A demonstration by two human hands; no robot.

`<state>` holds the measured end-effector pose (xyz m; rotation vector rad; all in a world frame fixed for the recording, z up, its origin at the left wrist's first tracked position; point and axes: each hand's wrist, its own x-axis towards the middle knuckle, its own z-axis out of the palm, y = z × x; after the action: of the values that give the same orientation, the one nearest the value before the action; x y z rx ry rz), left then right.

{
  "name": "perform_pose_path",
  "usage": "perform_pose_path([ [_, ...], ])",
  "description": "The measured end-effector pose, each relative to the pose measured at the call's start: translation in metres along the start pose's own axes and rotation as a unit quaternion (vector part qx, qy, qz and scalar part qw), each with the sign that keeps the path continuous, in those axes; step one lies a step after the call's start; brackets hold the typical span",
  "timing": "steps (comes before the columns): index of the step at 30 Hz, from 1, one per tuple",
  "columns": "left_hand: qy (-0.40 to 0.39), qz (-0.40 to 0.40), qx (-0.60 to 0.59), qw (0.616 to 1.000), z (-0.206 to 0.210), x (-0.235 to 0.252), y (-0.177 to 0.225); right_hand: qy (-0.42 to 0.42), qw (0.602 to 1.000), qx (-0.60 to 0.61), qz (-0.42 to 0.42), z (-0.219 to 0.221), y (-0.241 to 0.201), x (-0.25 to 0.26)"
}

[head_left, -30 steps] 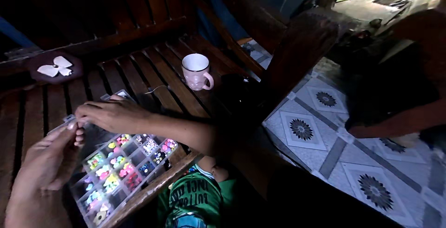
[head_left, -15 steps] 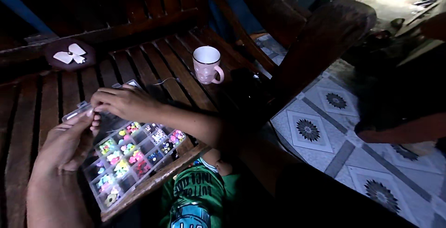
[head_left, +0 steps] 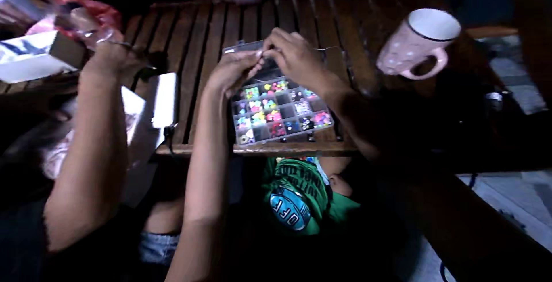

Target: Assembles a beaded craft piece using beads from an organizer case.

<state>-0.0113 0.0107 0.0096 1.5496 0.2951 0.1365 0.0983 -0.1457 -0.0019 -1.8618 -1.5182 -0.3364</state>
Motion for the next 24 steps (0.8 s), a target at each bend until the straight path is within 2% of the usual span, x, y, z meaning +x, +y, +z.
perform_pose_path([
  [5,-0.001,0.013,-0.024,1.000,0.001,0.003,-0.002,0.000,0.997,0.078,0.013,0.003,0.005,0.000],
  [6,-0.001,0.011,-0.023,1.000,0.002,0.003,-0.001,-0.008,0.995,0.093,0.044,-0.003,-0.006,-0.001],
  [7,-0.002,0.010,-0.025,1.000,0.002,0.003,-0.001,-0.048,0.988,0.091,0.111,-0.022,-0.031,0.000],
  [9,0.003,0.012,-0.034,0.999,0.003,0.003,0.000,-0.158,0.943,0.066,0.286,-0.069,-0.096,0.011],
  [11,0.006,0.020,-0.041,0.999,0.003,0.005,-0.001,-0.193,0.925,0.038,0.326,-0.080,-0.114,0.017],
  [12,0.009,0.024,-0.042,0.999,0.003,0.005,-0.002,-0.199,0.935,0.029,0.292,-0.074,-0.102,0.014],
  [13,0.010,0.028,-0.042,0.999,0.003,0.006,-0.003,-0.175,0.959,0.027,0.220,-0.058,-0.073,0.008],
  [14,0.010,0.032,-0.042,0.999,0.003,0.007,-0.003,-0.098,0.987,0.027,0.127,-0.029,-0.032,0.001],
  [16,0.018,0.039,-0.048,0.998,0.002,0.008,-0.004,-0.073,0.994,0.010,0.078,-0.013,0.004,0.003],
  [19,0.056,0.037,-0.071,0.995,0.001,0.011,-0.003,-0.055,0.988,-0.046,0.135,-0.042,0.011,0.008],
  [20,0.066,0.036,-0.079,0.994,0.000,0.011,-0.003,-0.018,0.985,-0.053,0.163,-0.055,0.014,0.008],
  [22,0.073,0.035,-0.091,0.993,0.000,0.011,-0.003,0.106,0.972,-0.036,0.205,-0.075,0.025,0.002],
  [24,0.069,0.036,-0.092,0.993,-0.001,0.011,-0.004,0.199,0.952,0.001,0.234,-0.085,0.018,-0.012],
])
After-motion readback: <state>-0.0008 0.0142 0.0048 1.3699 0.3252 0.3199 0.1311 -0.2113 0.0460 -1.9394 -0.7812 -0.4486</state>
